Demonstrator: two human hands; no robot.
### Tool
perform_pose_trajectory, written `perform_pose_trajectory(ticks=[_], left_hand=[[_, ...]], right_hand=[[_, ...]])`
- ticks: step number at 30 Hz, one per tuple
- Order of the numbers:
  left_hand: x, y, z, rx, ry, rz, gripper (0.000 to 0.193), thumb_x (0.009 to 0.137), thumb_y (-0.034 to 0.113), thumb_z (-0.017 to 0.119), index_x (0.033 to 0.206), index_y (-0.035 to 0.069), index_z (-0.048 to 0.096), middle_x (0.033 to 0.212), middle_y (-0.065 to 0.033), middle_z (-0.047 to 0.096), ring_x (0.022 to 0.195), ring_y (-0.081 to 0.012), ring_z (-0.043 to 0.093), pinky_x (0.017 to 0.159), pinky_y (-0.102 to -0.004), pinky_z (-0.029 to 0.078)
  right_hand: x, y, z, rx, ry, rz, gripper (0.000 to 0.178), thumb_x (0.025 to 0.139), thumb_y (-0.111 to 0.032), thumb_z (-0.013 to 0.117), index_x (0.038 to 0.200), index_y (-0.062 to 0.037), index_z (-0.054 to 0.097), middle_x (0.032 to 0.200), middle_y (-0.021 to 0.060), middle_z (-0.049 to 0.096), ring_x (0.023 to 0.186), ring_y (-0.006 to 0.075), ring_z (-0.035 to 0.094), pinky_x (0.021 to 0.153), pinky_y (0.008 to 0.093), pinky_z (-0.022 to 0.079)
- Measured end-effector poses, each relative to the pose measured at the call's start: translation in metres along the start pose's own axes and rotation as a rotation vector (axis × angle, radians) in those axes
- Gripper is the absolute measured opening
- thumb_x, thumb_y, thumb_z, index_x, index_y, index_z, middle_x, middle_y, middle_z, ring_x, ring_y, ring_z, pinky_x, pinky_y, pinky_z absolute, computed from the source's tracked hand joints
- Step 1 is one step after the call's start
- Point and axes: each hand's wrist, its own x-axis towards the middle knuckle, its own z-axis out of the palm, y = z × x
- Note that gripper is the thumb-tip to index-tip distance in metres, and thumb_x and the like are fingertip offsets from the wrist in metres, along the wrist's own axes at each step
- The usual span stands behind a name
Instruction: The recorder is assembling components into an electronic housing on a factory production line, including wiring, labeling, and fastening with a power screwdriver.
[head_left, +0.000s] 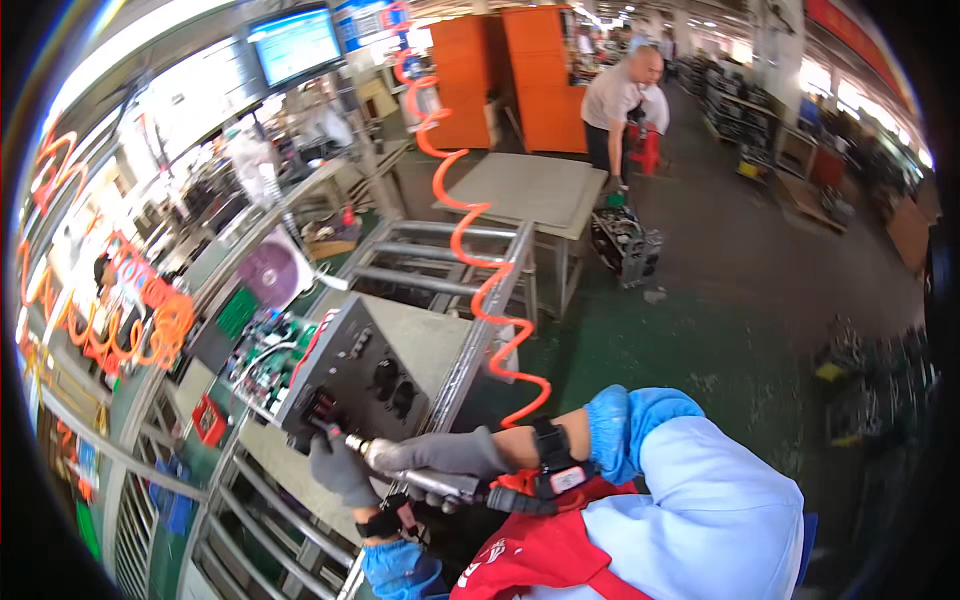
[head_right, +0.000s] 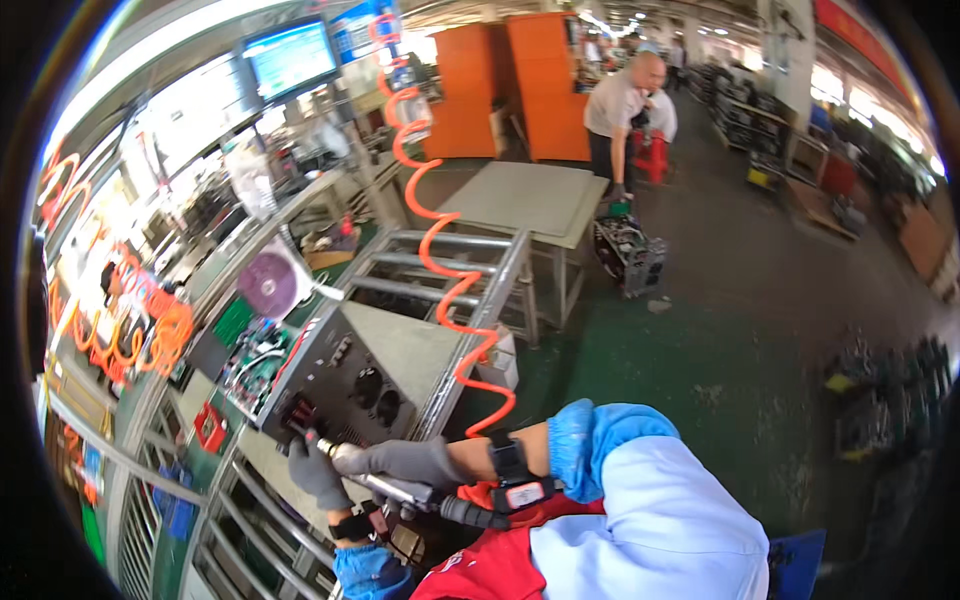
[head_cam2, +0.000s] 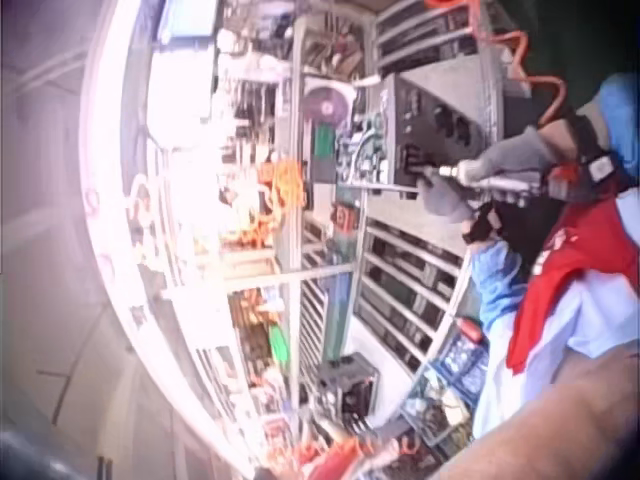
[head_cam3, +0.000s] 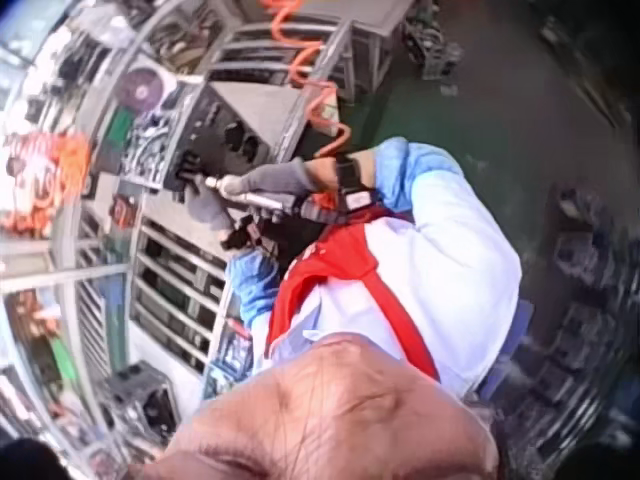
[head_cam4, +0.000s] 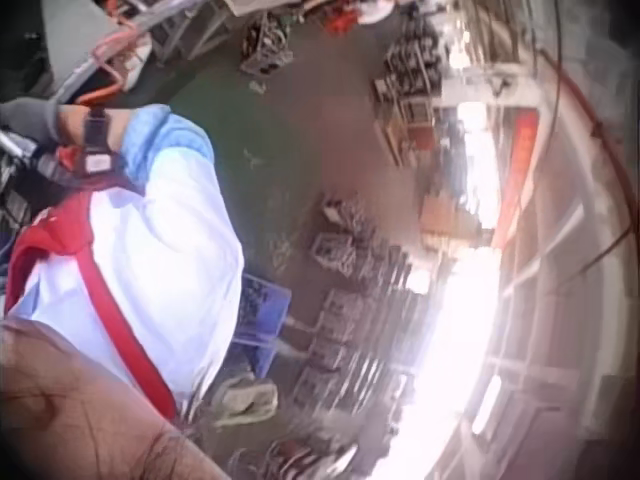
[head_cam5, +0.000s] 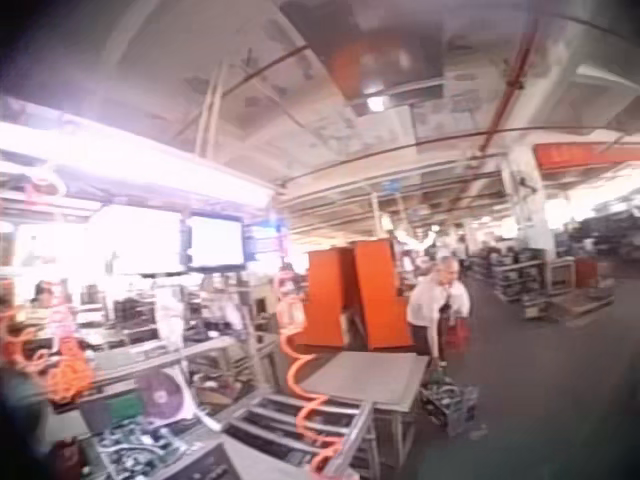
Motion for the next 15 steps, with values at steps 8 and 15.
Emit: perform_pose_trajectory(ticks=[8, 15], left_hand=[[0.005, -0.006, 0.007, -0.055, 0.009, 0.156, 0.033, 0.094, 0.032, 0.059, 0.097, 0.0, 0.066, 0.081, -0.0151, 0.069, 0.066, -0.0283, 0.061, 0.063, -0.0401, 0.047], [-0.009, 0.012, 0.008, -0.061, -0.052, 0.08, 0.038, 0.096, 0.025, 0.056, 0.114, -0.008, 0.059, 0.103, -0.0193, 0.067, 0.084, -0.0267, 0.06, 0.078, -0.0384, 0.049]], right_hand=[[-0.023, 0.017, -0.02, -0.434, -0.009, -0.15, 0.054, 0.073, -0.016, 0.074, 0.118, -0.0056, 0.046, 0.089, 0.0066, 0.057, 0.068, 0.0181, 0.06, 0.055, 0.0316, 0.05], [-0.063, 0.045, -0.105, -1.281, 0.323, -0.112, 0.088, 0.069, -0.021, 0.067, 0.148, -0.0176, 0.028, 0.098, 0.0154, 0.065, 0.086, 0.0367, 0.066, 0.073, 0.0426, 0.052]])
